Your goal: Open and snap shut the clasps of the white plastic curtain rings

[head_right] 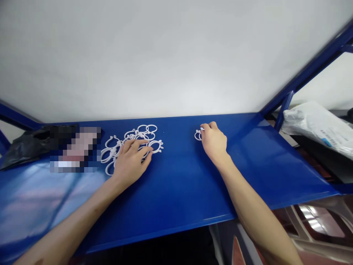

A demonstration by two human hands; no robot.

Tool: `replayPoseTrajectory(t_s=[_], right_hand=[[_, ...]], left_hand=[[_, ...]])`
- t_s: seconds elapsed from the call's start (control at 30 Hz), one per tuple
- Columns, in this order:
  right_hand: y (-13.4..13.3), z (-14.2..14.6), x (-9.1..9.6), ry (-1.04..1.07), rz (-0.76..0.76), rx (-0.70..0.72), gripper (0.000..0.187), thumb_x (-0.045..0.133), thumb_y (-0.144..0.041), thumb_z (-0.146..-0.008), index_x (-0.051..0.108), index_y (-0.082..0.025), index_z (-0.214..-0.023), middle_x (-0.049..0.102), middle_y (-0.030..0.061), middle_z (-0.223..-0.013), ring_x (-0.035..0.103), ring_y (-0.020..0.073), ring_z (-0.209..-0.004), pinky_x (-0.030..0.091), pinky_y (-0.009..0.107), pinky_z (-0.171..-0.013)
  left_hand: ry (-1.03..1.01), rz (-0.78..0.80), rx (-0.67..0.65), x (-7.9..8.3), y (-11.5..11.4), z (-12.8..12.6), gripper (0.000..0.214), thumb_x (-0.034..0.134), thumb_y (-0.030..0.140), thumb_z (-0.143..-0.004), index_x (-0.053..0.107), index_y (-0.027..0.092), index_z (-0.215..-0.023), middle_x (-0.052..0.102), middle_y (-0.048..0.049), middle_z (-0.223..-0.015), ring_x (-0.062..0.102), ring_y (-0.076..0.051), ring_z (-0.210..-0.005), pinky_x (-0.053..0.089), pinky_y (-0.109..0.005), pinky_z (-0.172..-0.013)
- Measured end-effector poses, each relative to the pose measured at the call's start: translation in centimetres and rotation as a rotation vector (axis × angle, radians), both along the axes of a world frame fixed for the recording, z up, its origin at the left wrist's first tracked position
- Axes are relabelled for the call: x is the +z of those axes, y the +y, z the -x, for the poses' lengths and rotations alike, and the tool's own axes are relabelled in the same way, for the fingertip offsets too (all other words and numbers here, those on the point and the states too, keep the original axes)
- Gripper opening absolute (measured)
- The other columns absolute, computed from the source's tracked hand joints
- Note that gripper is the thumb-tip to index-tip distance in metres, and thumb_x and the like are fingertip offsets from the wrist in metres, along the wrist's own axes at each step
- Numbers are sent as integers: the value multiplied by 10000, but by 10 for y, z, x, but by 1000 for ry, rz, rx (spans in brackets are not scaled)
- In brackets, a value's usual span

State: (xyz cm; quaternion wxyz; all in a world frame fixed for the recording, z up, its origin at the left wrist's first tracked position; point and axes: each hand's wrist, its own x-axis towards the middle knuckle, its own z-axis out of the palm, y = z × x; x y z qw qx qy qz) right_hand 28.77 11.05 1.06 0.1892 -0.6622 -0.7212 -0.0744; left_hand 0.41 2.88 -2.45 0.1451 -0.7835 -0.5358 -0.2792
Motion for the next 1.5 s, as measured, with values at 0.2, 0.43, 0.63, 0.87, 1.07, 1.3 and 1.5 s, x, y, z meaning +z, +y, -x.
replayPoseTrajectory(t_s=[0.2, 0.43, 0.63, 0.87, 1.07, 1.3, 1.5], right_hand=[[-25, 33, -9, 123, 20, 346, 234, 537, -322, -996, 709, -209, -1108, 704, 71, -1055, 651, 162, -712, 502, 306, -631], [-50, 58, -20, 208, 202, 717, 231, 537, -347, -1012, 697, -215, -1114, 701, 56, -1011, 673, 174, -849, 538, 303, -727], [-58, 61, -13, 503, 282, 750, 208, 556, -375, -1004, 678, -219, -1069, 695, 17, -890, 631, 129, -712, 519, 273, -688], [-62, 66, -12, 861, 475, 727, 139, 609, -326, -959, 630, -217, -1041, 720, -5, -866, 657, 109, -677, 535, 243, -628], [-59, 64, -16, 801, 334, 717, 111, 605, -294, -959, 651, -210, -1014, 697, -13, -791, 650, 112, -678, 529, 240, -632], [-59, 62, -18, 668, 175, 864, 136, 592, -279, -986, 675, -194, -1051, 683, 14, -847, 615, 105, -663, 520, 244, -620], [-60, 63, -19, 473, 4, 1028, 113, 538, -196, -1010, 646, -167, -1020, 685, 68, -909, 650, 161, -836, 554, 296, -736]], left_hand=[[-13, 36, -61, 1, -2, -1, 151, 610, 185, -914, 730, 200, -1004, 694, -106, -1161, 557, -317, -1116, 481, -508, -930], [-50, -27, -108, 4, -5, -3, 115, 642, 168, -905, 734, 216, -954, 711, -80, -1127, 567, -286, -1082, 479, -475, -922], [-52, -85, -258, 16, -17, -14, 93, 675, 171, -892, 706, 224, -963, 723, -42, -1047, 565, -243, -1038, 464, -412, -914], [-108, -84, -364, 20, -23, -17, 50, 690, 175, -897, 678, 224, -896, 707, -11, -950, 571, -186, -900, 461, -354, -837], [-219, -72, -252, 18, -21, -15, 71, 679, 230, -909, 625, 192, -934, 652, -47, -926, 574, -190, -881, 481, -344, -810], [-481, 275, -184, 15, -17, -11, 71, 611, 240, -955, 651, 207, -1003, 718, -1, -906, 630, -142, -781, 510, -277, -733], [-588, 288, -152, 15, -24, -16, 69, 638, 186, -925, 698, 218, -914, 738, 24, -832, 645, -111, -683, 521, -232, -683]])
